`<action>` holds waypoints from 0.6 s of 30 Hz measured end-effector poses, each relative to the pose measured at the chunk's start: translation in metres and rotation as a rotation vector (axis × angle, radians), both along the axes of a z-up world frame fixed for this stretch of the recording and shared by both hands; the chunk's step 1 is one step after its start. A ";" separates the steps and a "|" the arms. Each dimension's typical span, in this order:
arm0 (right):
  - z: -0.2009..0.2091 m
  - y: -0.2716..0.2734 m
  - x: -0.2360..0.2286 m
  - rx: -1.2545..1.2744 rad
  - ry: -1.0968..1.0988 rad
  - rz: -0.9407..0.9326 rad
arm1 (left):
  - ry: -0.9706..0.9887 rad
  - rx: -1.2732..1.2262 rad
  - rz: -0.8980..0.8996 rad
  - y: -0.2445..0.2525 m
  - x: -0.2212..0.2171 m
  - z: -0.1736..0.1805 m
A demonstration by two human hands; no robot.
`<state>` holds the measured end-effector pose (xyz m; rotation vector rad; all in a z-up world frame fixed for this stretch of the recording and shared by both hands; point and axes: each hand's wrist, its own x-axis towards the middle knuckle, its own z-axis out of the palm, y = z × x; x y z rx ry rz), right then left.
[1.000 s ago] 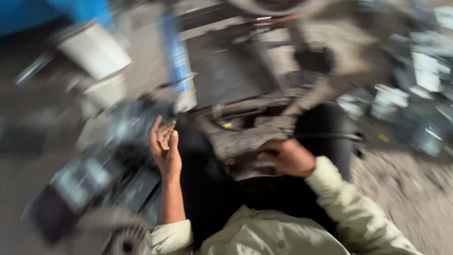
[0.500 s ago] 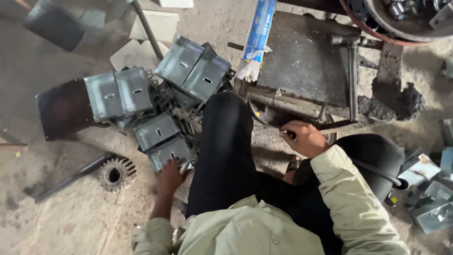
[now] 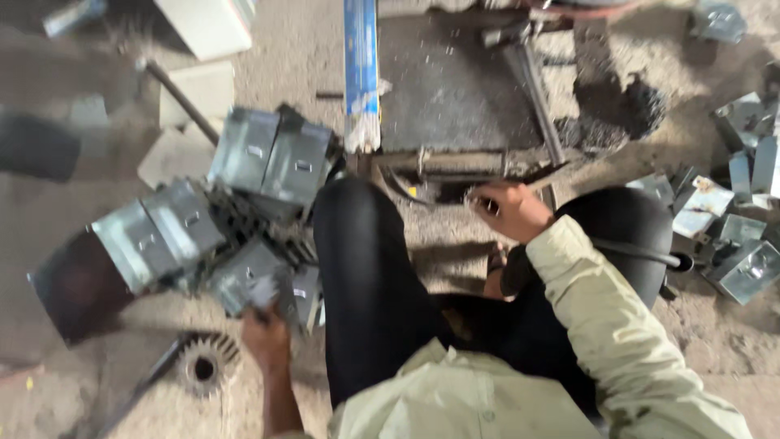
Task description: The person sits on the floor and repeatedly welds metal eyelets onto small rectangular metal boxes using a handheld welding torch. They pick up each box, position an eyelet, weld it in place, and then set the finished box aside.
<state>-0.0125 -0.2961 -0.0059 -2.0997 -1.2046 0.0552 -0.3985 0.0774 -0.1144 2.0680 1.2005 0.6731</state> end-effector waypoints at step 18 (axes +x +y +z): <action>-0.008 0.000 0.011 -0.058 0.167 -0.088 | -0.928 -1.002 -0.376 -0.069 0.316 0.188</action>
